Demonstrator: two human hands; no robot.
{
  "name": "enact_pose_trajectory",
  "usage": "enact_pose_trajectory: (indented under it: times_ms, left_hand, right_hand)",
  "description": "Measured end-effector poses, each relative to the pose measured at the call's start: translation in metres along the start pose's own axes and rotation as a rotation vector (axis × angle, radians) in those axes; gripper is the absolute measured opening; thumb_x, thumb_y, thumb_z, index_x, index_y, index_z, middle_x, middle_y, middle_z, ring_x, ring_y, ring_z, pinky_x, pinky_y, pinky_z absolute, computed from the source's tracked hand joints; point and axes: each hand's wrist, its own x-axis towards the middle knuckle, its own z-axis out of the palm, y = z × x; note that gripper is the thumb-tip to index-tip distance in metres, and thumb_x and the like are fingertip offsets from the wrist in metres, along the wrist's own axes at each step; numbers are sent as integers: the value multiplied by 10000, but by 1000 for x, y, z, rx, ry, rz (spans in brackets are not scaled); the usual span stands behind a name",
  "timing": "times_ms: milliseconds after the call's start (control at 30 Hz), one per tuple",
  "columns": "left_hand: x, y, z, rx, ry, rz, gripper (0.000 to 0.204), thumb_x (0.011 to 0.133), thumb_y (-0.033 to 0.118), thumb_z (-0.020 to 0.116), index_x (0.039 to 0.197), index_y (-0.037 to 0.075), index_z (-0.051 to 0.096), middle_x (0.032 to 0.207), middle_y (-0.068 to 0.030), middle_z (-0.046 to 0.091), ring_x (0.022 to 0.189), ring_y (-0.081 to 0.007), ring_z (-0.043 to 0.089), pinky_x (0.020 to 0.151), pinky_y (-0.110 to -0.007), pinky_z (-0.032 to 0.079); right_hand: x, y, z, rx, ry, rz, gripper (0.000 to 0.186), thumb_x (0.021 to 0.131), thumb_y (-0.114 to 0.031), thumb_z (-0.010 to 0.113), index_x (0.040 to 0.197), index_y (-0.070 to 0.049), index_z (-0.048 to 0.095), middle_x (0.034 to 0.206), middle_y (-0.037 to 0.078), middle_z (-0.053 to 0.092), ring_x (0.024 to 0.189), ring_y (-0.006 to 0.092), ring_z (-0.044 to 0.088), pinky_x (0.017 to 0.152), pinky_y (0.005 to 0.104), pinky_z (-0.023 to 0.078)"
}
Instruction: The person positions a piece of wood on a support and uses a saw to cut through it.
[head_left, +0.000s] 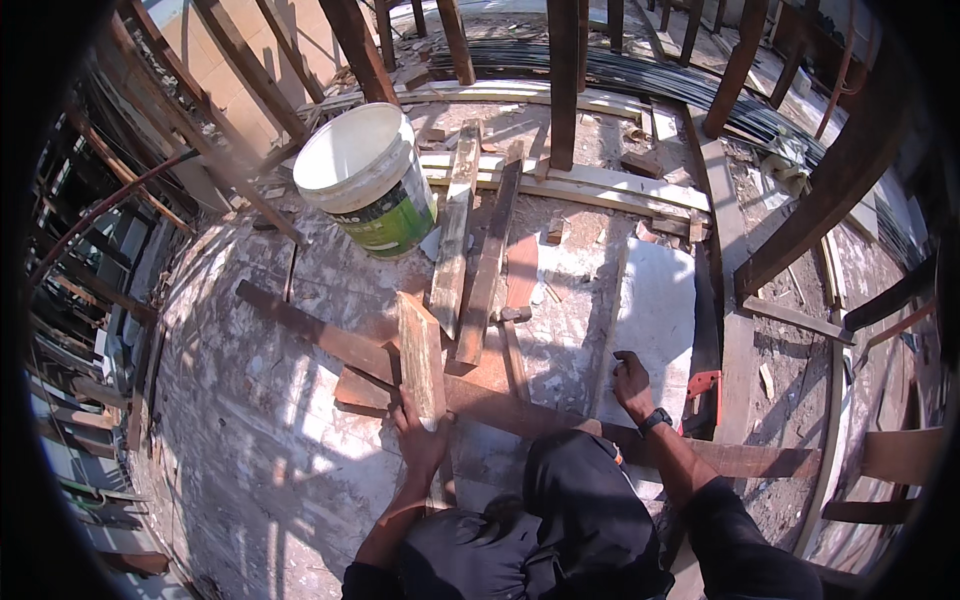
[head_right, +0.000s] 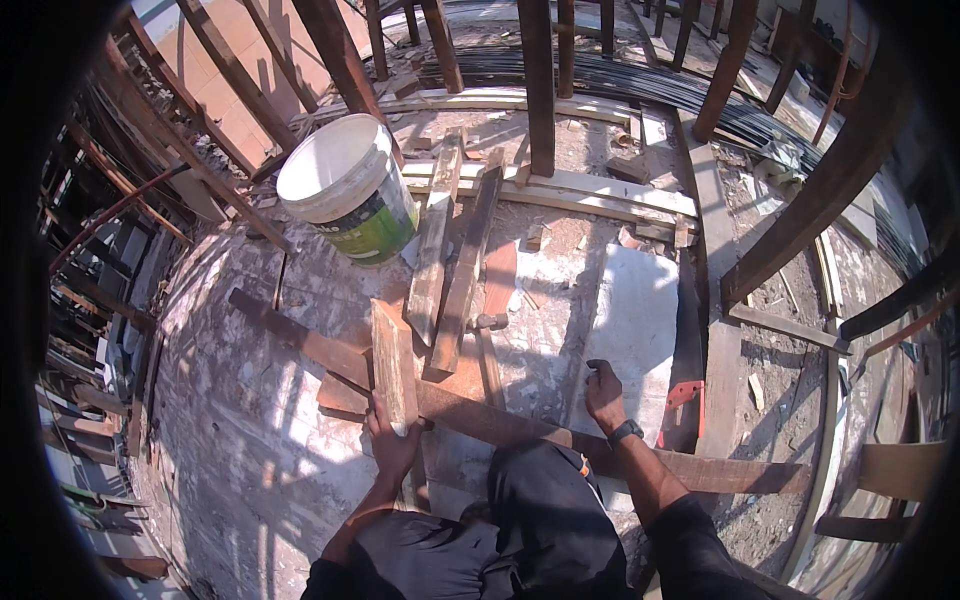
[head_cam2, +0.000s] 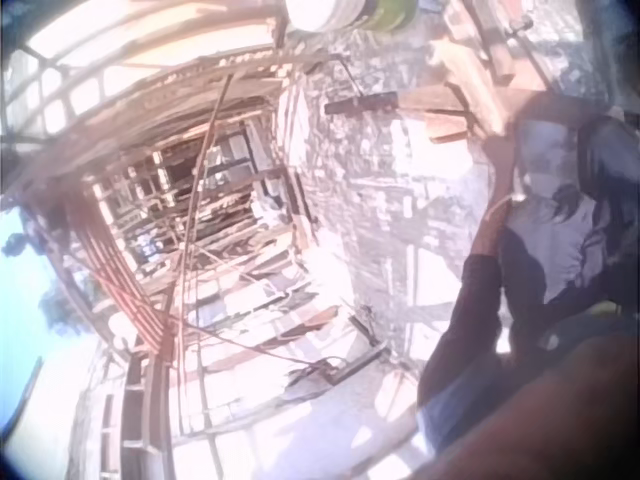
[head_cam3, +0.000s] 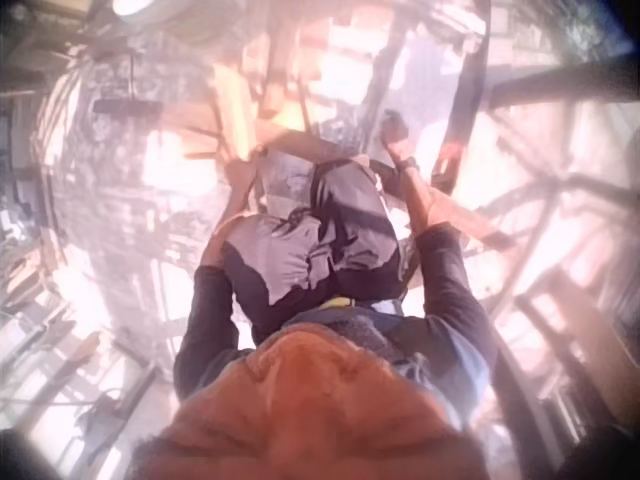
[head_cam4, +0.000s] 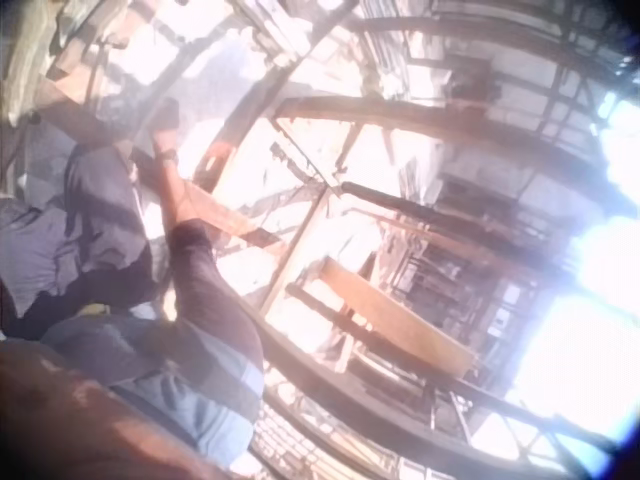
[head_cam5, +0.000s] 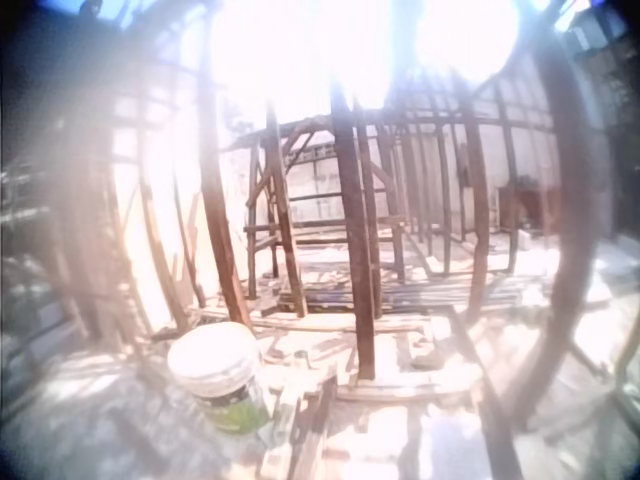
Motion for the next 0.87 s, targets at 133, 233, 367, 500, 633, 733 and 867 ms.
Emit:
enact_pose_trajectory:
  times_ms: [133, 233, 367, 500, 633, 733, 867]
  left_hand:
    - [1, 16, -7, -120, -80, -82, 1140, 753, 426, 822, 1635, 150, 153, 1432, -345, 418, 1299, -547, 452, 1085, -570, 403]
    - [1, 13, -7, -171, -64, -48, 1152, 743, 369, 839, 1634, 148, 143, 1438, -362, 435, 1291, -547, 475, 1076, -569, 418]
    - [3, -4, -20, -263, 20, -56, 1167, 715, 307, 859, 1631, 139, 154, 1425, -353, 477, 1288, -526, 501, 1058, -546, 443]
    - [7, 15, -27, -340, -64, -171, 1143, 681, 209, 862, 1610, 81, 209, 1347, -311, 532, 1255, -491, 532, 1054, -520, 454]
    - [6, -8, -76, -285, 94, -207, 1100, 673, 146, 818, 1599, 55, 230, 1371, -296, 500, 1254, -455, 527, 1070, -501, 444]
    - [11, -40, -100, -275, 138, -306, 1120, 650, 106, 801, 1605, 48, 219, 1474, -279, 444, 1364, -416, 463, 1148, -468, 382]
    - [6, -78, -110, -358, 172, -308, 1145, 652, 101, 802, 1620, 59, 192, 1584, -245, 356, 1466, -392, 362, 1217, -465, 285]
  right_hand:
    - [26, -33, 49, 605, -168, 342, 248, 997, -168, 495, 1167, -40, 624, 792, 51, 601, 687, 199, 598, 656, 388, 538]
    - [41, -61, 64, 880, -176, 507, 168, 998, -189, 521, 1024, -56, 621, 768, 12, 564, 664, 157, 559, 614, 360, 526]
    - [44, -76, 61, 700, 112, 163, 224, 998, -250, 566, 906, -46, 568, 755, 28, 560, 674, 133, 528, 626, 305, 434]
    - [41, -45, 21, -415, 627, -136, 541, 920, -242, 671, 1353, 10, 468, 1353, 239, 466, 1239, 425, 442, 1041, 530, 346]
    - [62, -127, 119, -10, 62, -160, 666, 907, -370, 718, 1356, 57, 473, 1274, 264, 533, 1223, 424, 490, 1053, 491, 398]
    - [124, -140, 225, -250, 146, -276, 989, 793, -552, 776, 1415, 106, 378, 1270, 324, 560, 1208, 481, 530, 1073, 509, 412]
    - [166, -197, 252, -299, -122, 139, 1116, 706, -499, 842, 1481, 102, 310, 1340, 346, 550, 1293, 457, 520, 1085, 475, 438]
